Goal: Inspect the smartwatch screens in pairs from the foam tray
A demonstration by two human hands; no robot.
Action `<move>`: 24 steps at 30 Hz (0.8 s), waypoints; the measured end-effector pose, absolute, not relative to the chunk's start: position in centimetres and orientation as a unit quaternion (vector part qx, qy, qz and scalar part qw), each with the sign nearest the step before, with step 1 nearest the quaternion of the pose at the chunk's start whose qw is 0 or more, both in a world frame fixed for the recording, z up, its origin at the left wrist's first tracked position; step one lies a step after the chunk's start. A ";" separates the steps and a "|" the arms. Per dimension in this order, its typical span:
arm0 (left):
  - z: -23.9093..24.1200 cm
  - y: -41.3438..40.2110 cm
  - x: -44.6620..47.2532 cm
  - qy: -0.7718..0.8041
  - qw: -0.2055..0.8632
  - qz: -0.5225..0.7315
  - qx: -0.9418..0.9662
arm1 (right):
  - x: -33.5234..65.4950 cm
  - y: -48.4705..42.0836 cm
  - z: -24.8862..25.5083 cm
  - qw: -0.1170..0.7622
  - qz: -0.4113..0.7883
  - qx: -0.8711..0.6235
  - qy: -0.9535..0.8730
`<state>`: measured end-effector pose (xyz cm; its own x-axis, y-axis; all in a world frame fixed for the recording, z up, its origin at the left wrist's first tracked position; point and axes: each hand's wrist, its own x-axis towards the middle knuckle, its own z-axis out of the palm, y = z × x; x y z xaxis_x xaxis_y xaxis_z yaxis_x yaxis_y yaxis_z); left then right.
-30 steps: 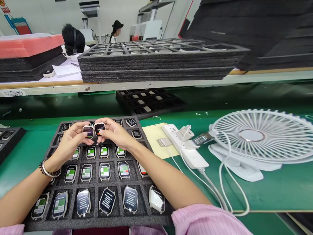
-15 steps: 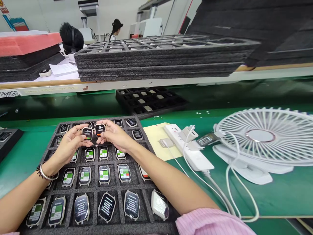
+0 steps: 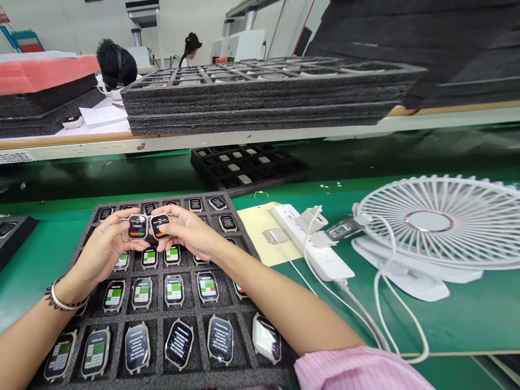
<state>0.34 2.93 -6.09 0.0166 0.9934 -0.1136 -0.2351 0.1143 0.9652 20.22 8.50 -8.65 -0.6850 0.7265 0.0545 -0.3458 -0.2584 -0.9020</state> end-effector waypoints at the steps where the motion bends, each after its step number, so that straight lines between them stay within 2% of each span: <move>1: -6.4 3.1 0.4 0.466 0.587 0.523 0.405 | 20.2 8.6 -8.9 0.351 0.766 -0.200 -0.500; 10: -7.7 3.7 0.3 0.488 0.571 0.502 0.429 | 20.1 9.5 -9.5 0.362 0.709 -0.282 -0.535; 15: -8.0 4.2 0.3 0.499 0.517 0.493 0.491 | 20.1 9.5 -9.5 0.357 0.725 -0.273 -0.522; 20: -8.2 5.1 0.0 0.487 0.526 0.498 0.487 | 20.2 9.7 -9.9 0.361 0.740 -0.258 -0.505; 24: -8.8 6.0 -0.8 0.482 0.523 0.465 0.528 | 20.5 10.3 -10.5 0.350 0.704 -0.246 -0.568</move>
<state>-0.75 6.00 -8.76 0.1041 0.9945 -0.0130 0.0221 0.0107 0.9997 20.52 10.28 -10.46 -0.6344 0.7714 0.0503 -0.2123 -0.1114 -0.9708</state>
